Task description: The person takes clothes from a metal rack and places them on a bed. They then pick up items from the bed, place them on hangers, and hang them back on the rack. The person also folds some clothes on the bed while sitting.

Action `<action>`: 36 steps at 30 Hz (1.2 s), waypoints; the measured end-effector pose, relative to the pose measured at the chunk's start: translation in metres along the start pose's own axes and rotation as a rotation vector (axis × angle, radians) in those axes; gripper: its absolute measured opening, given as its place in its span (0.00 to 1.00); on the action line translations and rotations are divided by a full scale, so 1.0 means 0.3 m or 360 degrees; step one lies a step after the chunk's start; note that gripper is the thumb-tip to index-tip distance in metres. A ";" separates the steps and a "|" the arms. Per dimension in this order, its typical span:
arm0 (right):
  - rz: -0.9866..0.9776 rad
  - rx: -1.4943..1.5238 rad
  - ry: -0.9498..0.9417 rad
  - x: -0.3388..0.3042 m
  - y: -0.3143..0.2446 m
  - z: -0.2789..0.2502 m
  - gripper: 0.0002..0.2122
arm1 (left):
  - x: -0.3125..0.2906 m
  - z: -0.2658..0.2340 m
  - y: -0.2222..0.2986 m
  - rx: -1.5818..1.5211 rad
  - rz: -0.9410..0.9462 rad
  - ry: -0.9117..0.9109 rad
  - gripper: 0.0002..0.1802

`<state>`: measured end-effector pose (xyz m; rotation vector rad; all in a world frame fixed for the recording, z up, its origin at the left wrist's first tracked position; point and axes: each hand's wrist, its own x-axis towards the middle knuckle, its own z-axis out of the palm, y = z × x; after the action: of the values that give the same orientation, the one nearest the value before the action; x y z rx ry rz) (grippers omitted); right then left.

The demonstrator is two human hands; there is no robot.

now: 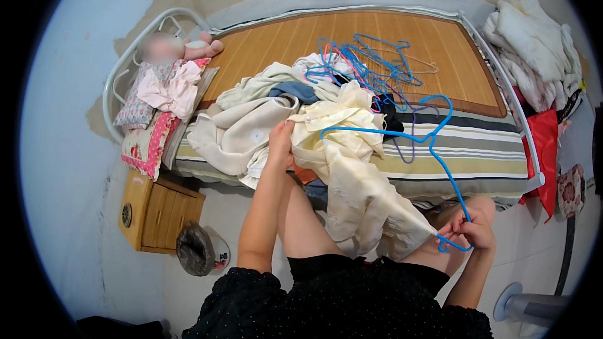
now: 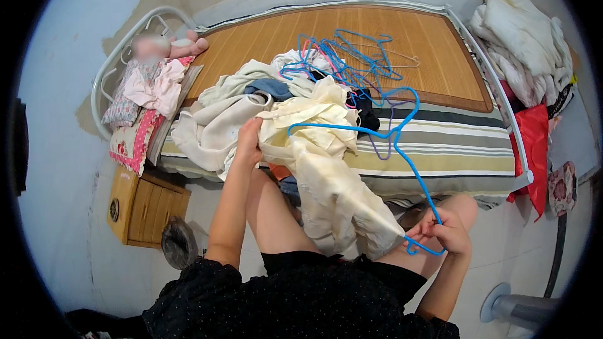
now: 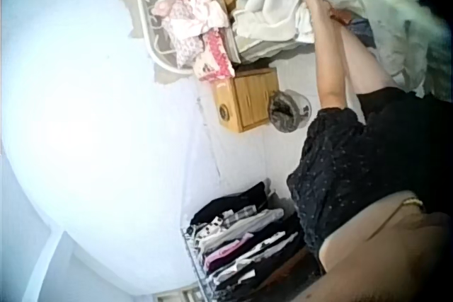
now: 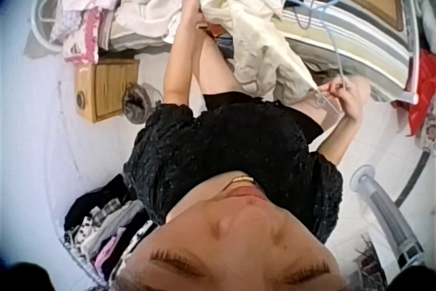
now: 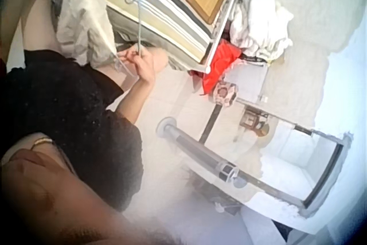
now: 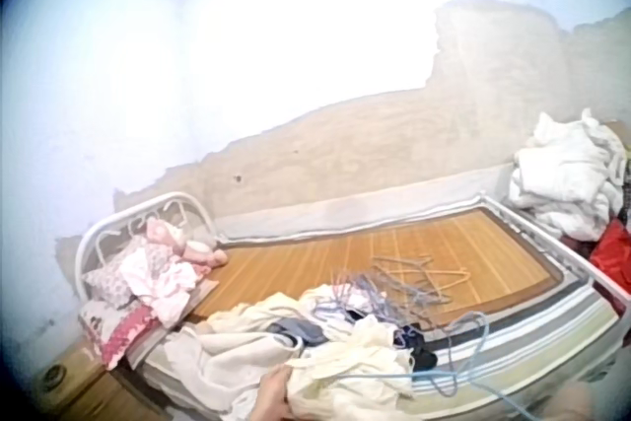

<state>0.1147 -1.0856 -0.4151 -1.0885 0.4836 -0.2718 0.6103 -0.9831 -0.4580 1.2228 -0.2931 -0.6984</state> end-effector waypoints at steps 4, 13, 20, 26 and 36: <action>-0.0059 -0.0294 0.0018 0.008 -0.042 0.053 0.05 | -0.062 0.038 0.146 0.0750 0.0224 -0.0232 0.15; -0.0239 -0.0516 -0.0203 0.078 -0.161 0.040 0.06 | -0.329 0.307 0.382 0.1682 0.1619 -0.1094 0.12; -0.0128 -0.0821 -0.0339 0.247 -0.353 -0.134 0.07 | -0.343 0.295 0.413 0.2011 0.1450 -0.0878 0.07; -0.1615 -0.1918 0.1063 0.422 -0.370 0.098 0.12 | -0.389 0.266 0.384 0.1060 0.0713 -0.0600 0.06; -0.0705 -0.0673 -0.0653 0.595 0.058 0.732 0.23 | -0.349 0.256 0.364 0.0634 0.0505 -0.0419 0.09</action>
<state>0.3790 -0.9854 -0.3916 -1.6205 -0.0823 -0.3305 0.5240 -0.9567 -0.3144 1.4171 -0.8583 -0.5362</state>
